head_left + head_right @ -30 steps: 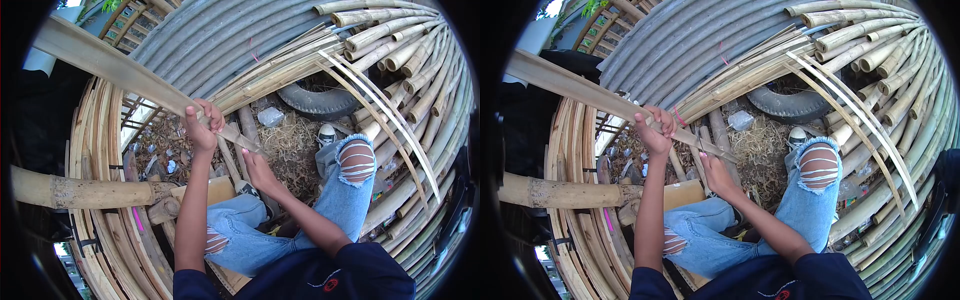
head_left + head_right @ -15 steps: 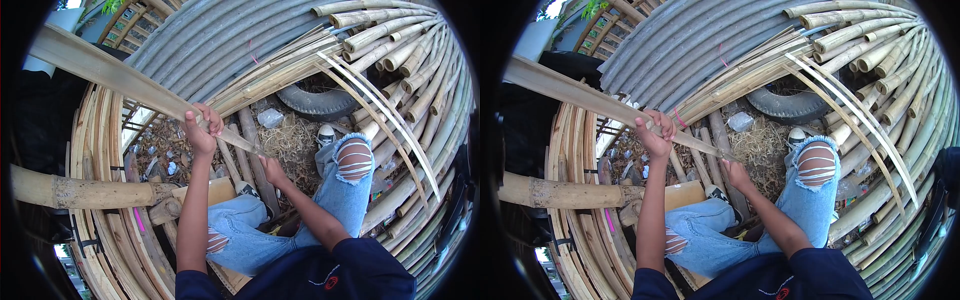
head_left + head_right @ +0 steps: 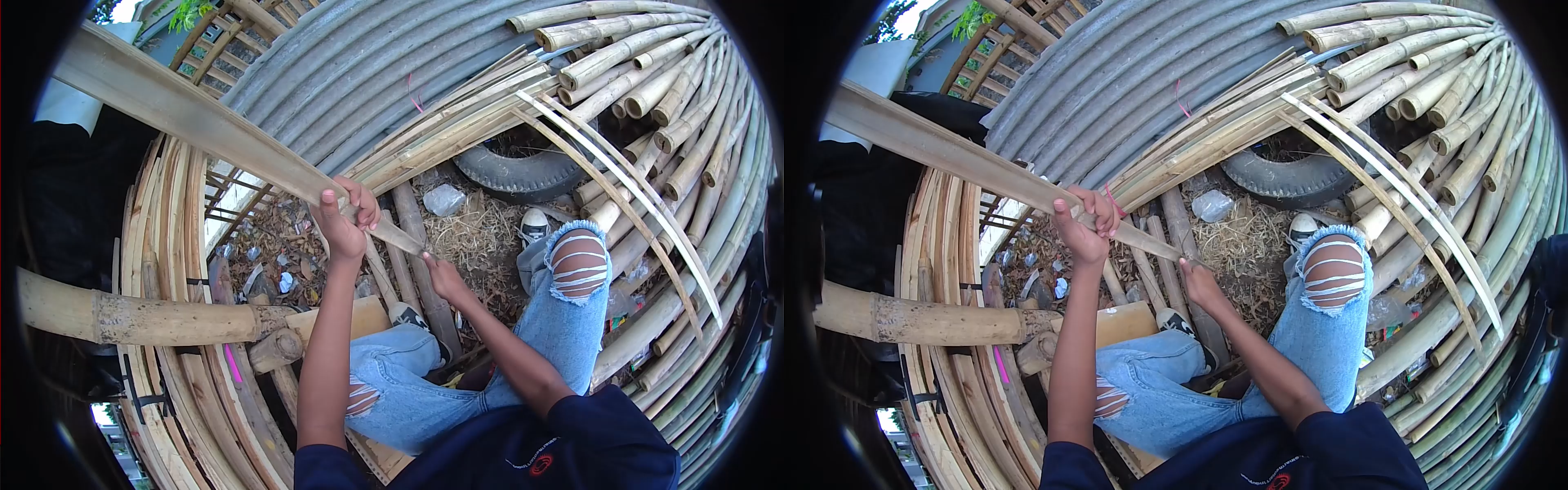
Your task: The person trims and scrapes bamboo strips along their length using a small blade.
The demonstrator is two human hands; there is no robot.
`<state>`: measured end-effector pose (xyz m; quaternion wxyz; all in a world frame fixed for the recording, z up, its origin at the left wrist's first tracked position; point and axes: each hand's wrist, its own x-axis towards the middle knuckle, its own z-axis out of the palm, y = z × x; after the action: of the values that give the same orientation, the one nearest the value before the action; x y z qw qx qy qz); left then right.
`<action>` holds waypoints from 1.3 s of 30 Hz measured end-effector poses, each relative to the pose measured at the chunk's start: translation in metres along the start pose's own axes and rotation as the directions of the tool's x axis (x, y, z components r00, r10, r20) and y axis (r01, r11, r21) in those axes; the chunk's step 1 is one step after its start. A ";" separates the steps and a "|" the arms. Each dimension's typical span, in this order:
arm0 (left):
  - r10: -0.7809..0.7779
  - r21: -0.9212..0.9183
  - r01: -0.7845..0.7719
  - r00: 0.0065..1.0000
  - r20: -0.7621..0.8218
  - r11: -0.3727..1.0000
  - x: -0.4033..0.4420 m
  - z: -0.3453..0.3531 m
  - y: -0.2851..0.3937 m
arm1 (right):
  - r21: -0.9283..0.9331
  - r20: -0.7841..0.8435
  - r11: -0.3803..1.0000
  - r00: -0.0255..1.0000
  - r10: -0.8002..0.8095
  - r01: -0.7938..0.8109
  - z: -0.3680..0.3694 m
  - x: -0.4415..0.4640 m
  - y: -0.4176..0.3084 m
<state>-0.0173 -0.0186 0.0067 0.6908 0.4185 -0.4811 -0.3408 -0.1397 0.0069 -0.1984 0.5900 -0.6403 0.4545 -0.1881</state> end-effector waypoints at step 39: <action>-0.054 -0.053 0.055 0.998 0.021 0.997 -0.007 0.015 -0.003 | -0.158 -0.074 0.983 0.994 0.082 -0.093 0.042 0.009 0.096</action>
<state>-0.0342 -0.0176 0.0038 0.6875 0.4096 -0.4670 -0.3761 -0.1372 0.0350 -0.2999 0.5285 -0.6585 0.5154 -0.1460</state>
